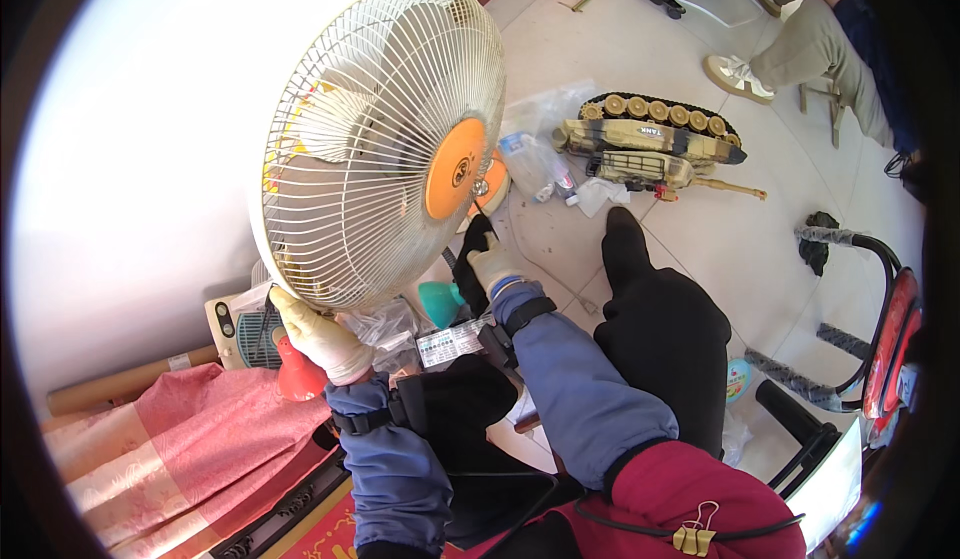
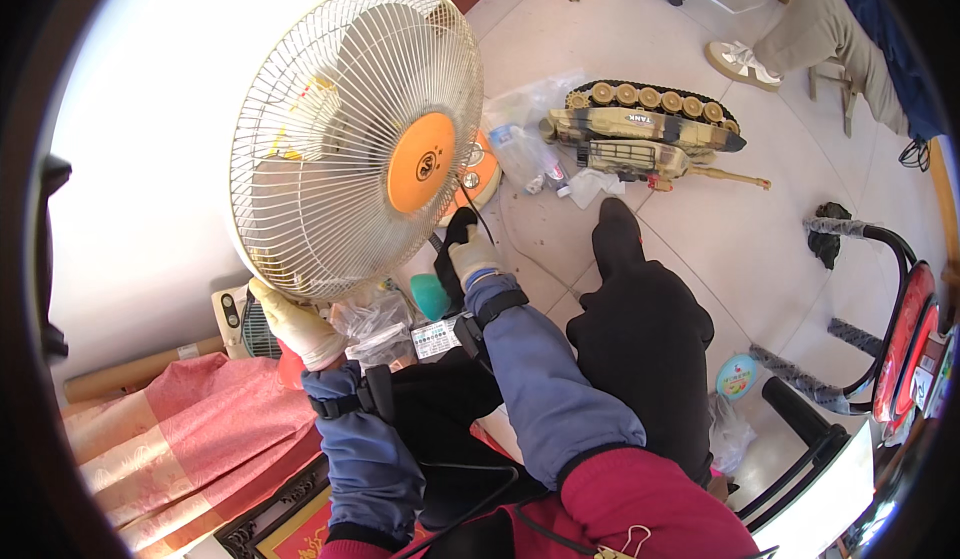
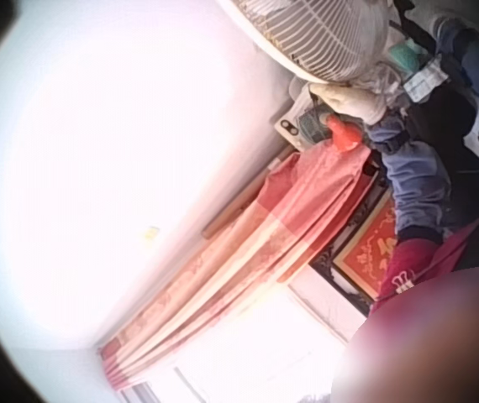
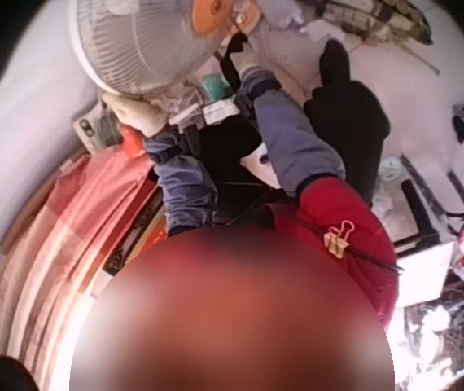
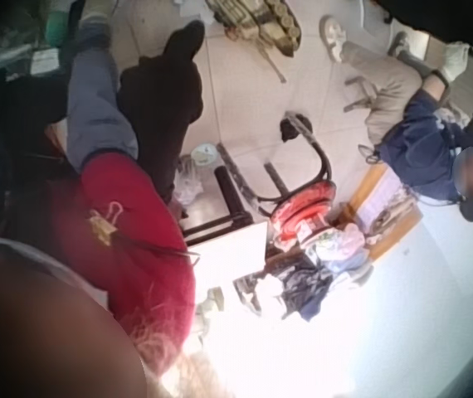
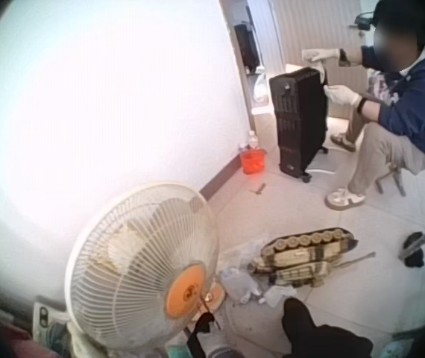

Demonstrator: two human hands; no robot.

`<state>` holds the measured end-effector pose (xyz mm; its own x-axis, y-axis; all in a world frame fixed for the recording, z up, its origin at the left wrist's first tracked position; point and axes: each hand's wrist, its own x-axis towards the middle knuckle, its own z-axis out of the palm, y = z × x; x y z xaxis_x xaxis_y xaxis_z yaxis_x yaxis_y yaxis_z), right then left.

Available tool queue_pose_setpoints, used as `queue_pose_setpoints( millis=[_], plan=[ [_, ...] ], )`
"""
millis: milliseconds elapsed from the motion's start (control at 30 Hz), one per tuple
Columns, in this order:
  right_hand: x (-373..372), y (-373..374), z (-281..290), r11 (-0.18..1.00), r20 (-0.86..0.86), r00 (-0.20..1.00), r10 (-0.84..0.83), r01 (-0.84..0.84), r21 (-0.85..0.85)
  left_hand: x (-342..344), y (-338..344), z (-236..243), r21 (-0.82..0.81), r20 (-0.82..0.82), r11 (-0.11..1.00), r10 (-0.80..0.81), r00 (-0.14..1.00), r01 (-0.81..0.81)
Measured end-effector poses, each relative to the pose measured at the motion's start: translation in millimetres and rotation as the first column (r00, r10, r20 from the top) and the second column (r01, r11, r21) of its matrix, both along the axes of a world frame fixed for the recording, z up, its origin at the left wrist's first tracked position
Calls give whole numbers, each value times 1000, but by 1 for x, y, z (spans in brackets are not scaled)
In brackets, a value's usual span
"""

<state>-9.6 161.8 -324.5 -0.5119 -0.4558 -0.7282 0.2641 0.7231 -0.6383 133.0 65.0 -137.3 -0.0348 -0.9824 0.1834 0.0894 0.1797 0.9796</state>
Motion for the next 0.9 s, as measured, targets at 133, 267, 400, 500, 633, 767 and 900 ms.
queue_pose_setpoints(
  millis=[133,267,400,500,633,767,900],
  plan=[
    [-33,-2,18,909,-272,868,-416,393,-137,5,-2,0,68,8,998,-2,1000,1],
    [-67,-14,43,776,-511,601,-614,342,-530,1,0,0,40,-23,999,2,1000,-1],
    [-69,-9,40,981,-513,844,-158,74,-181,-2,4,4,56,8,998,19,1000,-20],
    [-64,4,35,990,-198,972,128,-112,87,-3,1,3,70,-31,997,27,999,-25],
    [-74,11,55,921,-353,851,-389,362,-142,0,-4,1,51,-36,999,9,999,-8],
    [-92,-7,89,780,-520,629,-578,239,-579,3,-5,-2,93,-46,995,41,998,-36],
    [-110,-26,100,960,-842,462,-279,156,-233,9,-8,-12,17,-125,997,-67,990,70]
  ],
)
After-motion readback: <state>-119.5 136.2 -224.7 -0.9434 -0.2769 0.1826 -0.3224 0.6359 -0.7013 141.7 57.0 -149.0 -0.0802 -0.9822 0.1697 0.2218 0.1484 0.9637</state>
